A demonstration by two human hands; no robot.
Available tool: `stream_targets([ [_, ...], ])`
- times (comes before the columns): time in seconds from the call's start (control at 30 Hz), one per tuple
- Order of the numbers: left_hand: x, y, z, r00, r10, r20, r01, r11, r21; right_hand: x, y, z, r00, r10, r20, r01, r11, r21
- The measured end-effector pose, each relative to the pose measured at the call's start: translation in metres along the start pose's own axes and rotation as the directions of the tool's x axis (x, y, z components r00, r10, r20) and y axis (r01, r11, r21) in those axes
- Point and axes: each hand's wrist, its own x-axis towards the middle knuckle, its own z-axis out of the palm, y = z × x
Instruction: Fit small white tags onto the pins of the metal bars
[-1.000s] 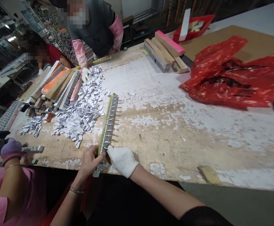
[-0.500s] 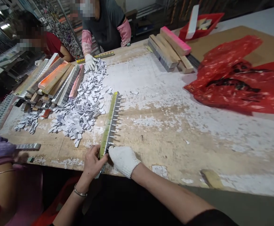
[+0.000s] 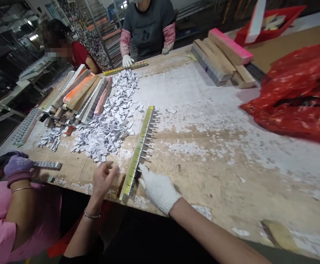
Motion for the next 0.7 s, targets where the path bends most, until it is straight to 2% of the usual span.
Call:
stream_targets([
  [0.03,0.004,-0.012,-0.008,0.993,-0.022,-0.118,0.034,0.994,0.105,-0.004,0.004,0.003,0.999,-0.008,-0.040,0.009,1.000,0.012],
  [0.07,0.008,-0.024,-0.015,0.982,-0.018,-0.190,0.062,0.972,0.226,-0.008,0.008,0.006,0.998,-0.007,-0.070,0.009,0.999,0.031],
  [0.1,0.011,-0.036,-0.021,0.978,-0.001,-0.209,0.072,0.940,0.335,-0.010,0.012,0.011,0.995,-0.001,-0.097,0.006,0.998,0.055],
  [0.2,0.014,-0.061,-0.031,0.992,0.065,-0.109,-0.002,0.869,0.495,-0.013,0.018,0.022,0.986,0.016,-0.166,0.003,0.993,0.114],
  [0.27,0.010,-0.063,-0.030,0.986,0.121,-0.115,-0.046,0.859,0.509,-0.014,0.017,0.023,0.981,0.014,-0.196,0.015,0.989,0.146],
  [0.33,0.001,-0.052,-0.026,0.973,0.190,-0.132,-0.108,0.878,0.467,-0.016,0.014,0.017,0.971,-0.004,-0.237,0.049,0.982,0.183],
  [0.43,-0.020,-0.016,-0.013,0.945,0.328,-0.005,-0.312,0.901,0.300,-0.022,0.004,0.007,0.949,-0.090,-0.304,0.162,0.962,0.221],
  [0.53,-0.040,0.022,0.002,0.855,0.481,0.193,-0.508,0.852,0.125,-0.029,-0.005,0.002,0.934,-0.208,-0.290,0.268,0.946,0.183],
  [0.6,-0.047,0.036,0.010,0.816,0.537,0.216,-0.554,0.832,0.022,-0.032,-0.007,0.001,0.946,-0.245,-0.211,0.278,0.950,0.140],
  [0.63,-0.047,0.039,0.012,0.823,0.538,0.184,-0.546,0.838,-0.008,-0.032,-0.007,0.001,0.960,-0.233,-0.158,0.253,0.959,0.125],
  [0.7,-0.044,0.037,0.015,0.879,0.472,0.076,-0.474,0.880,0.014,-0.030,-0.005,0.001,0.988,-0.144,-0.057,0.149,0.986,0.081],
])
